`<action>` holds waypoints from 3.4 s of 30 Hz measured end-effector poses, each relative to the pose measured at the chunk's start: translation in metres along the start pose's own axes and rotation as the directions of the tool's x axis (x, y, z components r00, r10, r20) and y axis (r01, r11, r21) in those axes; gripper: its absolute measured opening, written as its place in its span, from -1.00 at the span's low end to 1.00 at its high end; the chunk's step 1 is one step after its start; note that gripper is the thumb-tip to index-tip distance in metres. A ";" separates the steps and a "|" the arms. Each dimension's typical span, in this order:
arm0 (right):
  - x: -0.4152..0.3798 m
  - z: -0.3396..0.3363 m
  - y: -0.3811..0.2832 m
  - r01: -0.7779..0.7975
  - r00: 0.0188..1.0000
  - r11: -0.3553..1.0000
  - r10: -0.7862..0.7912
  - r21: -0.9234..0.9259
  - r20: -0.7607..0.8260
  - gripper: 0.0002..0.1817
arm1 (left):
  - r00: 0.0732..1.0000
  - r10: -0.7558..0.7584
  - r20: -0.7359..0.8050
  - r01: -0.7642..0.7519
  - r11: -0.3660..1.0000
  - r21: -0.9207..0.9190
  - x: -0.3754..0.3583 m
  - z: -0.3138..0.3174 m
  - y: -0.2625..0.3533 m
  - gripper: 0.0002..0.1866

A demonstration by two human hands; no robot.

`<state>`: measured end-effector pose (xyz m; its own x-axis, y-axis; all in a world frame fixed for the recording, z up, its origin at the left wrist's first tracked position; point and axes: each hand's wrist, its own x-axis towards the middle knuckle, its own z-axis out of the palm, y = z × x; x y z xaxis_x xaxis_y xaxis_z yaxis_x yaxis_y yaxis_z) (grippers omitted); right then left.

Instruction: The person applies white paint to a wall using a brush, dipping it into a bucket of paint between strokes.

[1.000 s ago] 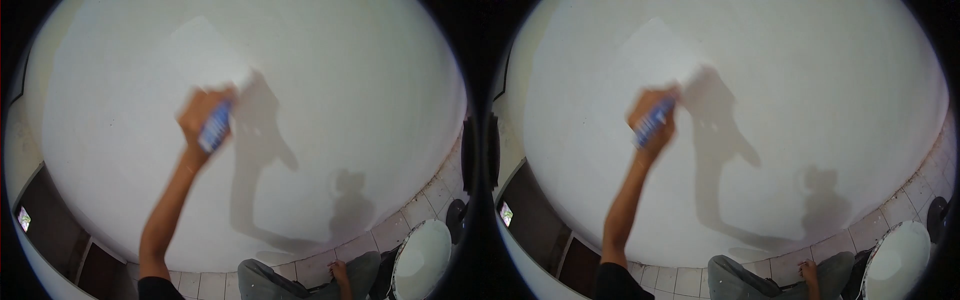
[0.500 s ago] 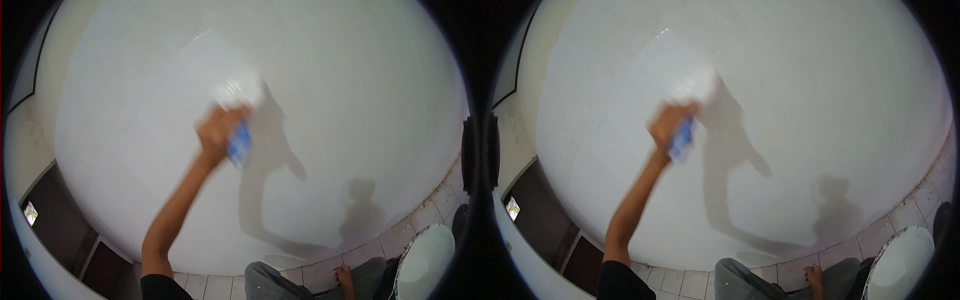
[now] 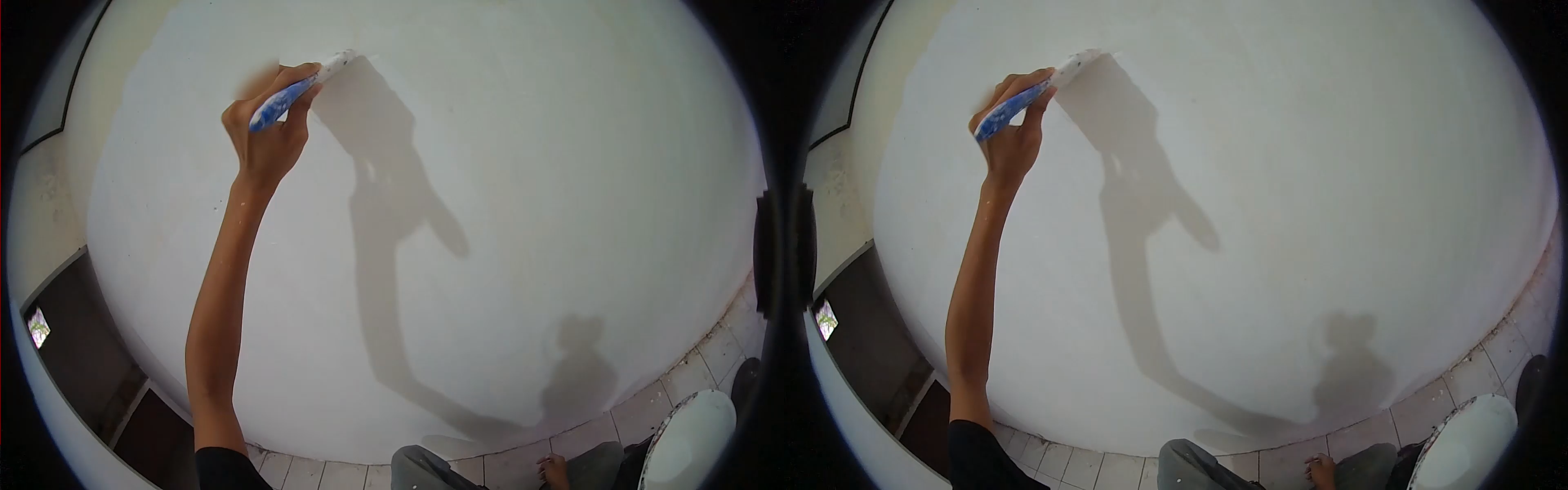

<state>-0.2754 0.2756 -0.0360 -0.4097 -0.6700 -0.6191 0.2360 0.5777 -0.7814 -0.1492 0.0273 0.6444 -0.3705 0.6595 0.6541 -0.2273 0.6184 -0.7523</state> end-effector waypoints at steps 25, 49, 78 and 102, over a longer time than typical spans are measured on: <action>0.070 0.008 0.067 0.255 0.967 0.937 -0.247 0.238 -0.063 -0.80 | 0.964 -0.203 0.170 0.223 0.968 -0.114 -0.180 0.079 0.203 -0.63; 0.071 0.021 0.058 0.272 0.961 0.959 -0.275 0.080 0.032 -0.77 | 0.963 -0.249 0.107 0.254 0.966 -0.039 -0.154 0.030 0.174 -0.81; 0.086 0.038 0.043 0.268 0.959 0.960 -0.256 0.087 -0.124 -0.78 | 0.528 0.058 0.847 0.690 0.552 -0.468 -0.508 0.122 0.623 -0.53; 0.068 0.023 0.043 0.240 0.971 0.945 -0.233 0.224 -0.057 -0.72 | 0.726 -0.223 0.650 0.529 0.785 -0.323 -0.379 0.074 0.469 -0.78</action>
<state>-0.2725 0.2440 -0.1137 -0.5030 -0.7583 -0.4147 0.3218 0.2810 -0.9042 -0.1818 0.0360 0.0376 -0.8041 0.0634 0.5912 -0.0839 0.9722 -0.2185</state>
